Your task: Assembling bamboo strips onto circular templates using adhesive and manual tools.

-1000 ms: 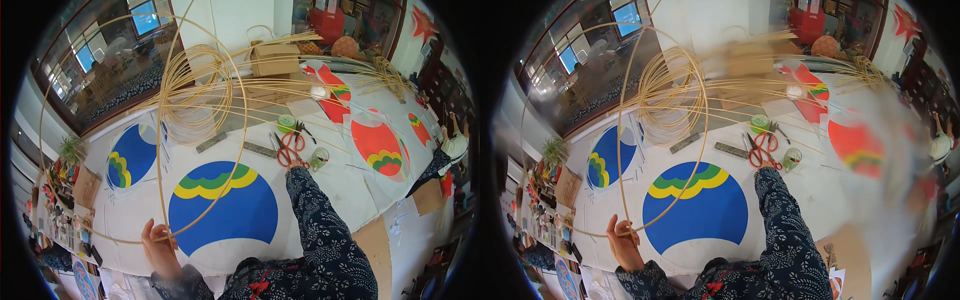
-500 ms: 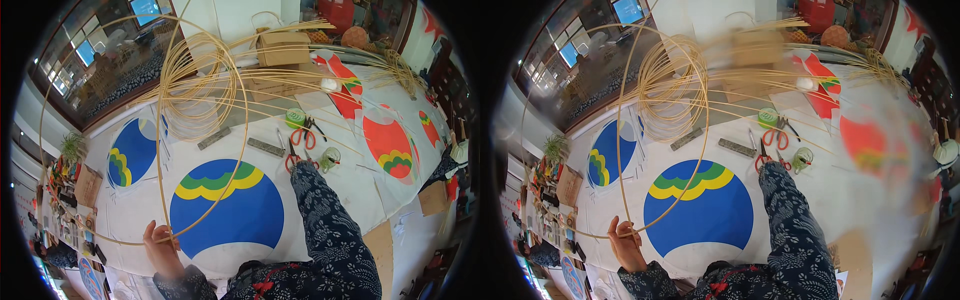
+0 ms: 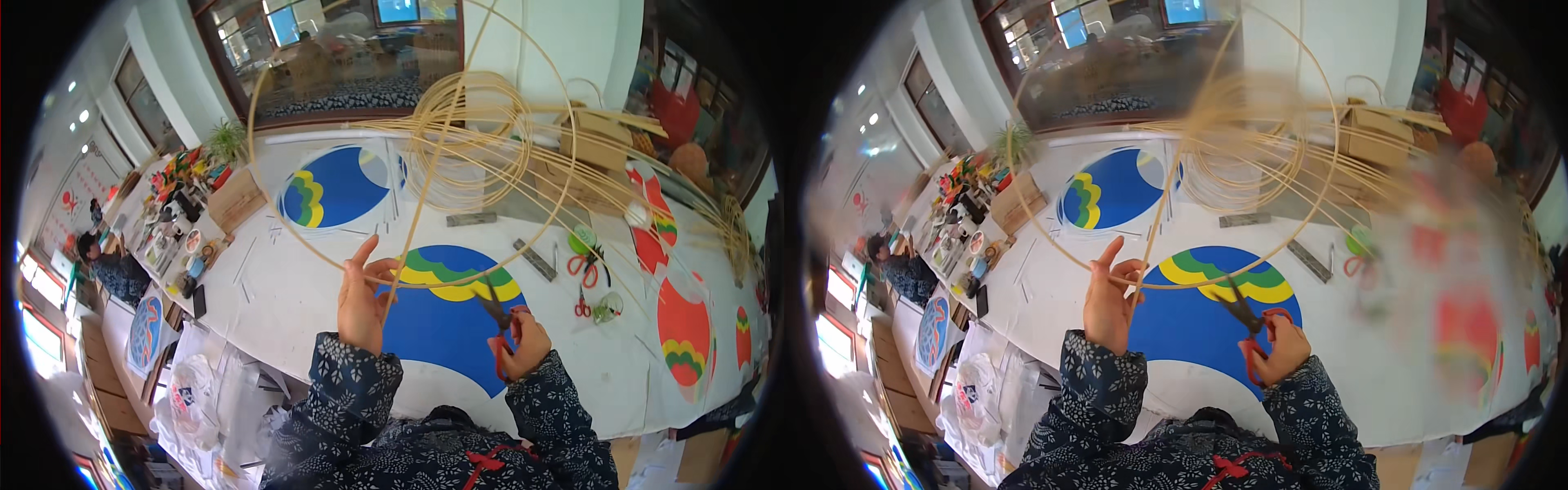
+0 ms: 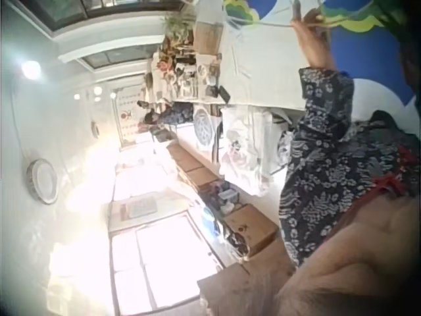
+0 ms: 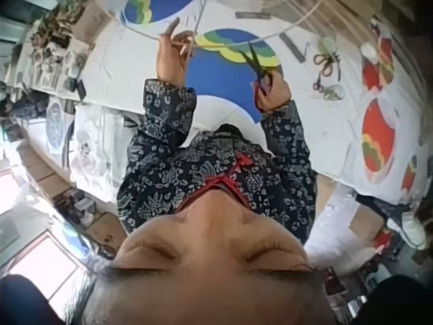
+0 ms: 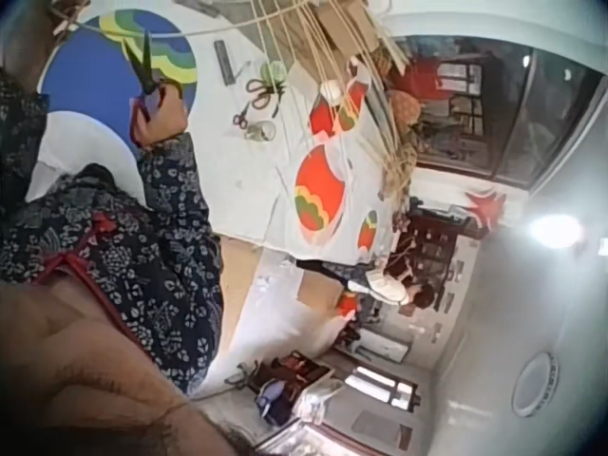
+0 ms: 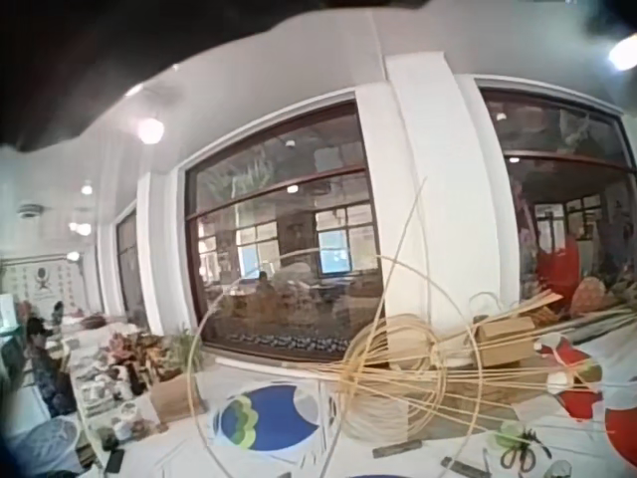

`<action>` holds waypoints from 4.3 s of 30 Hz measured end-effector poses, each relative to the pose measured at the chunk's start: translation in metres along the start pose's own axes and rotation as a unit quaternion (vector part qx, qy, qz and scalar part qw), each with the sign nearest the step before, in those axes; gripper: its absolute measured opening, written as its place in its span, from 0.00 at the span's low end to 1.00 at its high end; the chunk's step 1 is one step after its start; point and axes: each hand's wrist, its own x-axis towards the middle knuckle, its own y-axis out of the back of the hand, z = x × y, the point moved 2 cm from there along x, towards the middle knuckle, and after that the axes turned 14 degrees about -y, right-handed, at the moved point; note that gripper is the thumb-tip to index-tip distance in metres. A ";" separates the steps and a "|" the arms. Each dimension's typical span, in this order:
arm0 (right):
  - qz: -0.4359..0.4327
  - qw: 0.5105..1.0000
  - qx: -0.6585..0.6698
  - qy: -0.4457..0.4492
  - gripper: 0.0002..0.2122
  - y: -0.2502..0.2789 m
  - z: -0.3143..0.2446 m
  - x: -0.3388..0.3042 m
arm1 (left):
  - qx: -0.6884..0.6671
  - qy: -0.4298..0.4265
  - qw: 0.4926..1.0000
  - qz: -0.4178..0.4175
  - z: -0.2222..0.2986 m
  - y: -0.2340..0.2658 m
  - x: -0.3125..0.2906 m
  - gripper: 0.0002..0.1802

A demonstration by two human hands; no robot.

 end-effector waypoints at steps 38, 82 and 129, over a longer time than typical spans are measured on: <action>-0.060 0.994 0.055 0.076 0.18 -0.006 -0.052 0.021 | -0.134 0.014 0.990 0.050 -0.001 -0.004 0.005 0.26; -0.292 0.953 -0.043 0.065 0.14 -0.238 0.086 -0.090 | 0.154 -0.123 0.928 0.317 0.048 0.186 -0.146 0.33; 0.186 0.732 0.448 -0.479 0.12 0.007 0.439 0.000 | 0.117 0.030 0.987 0.108 -0.047 0.064 -0.116 0.29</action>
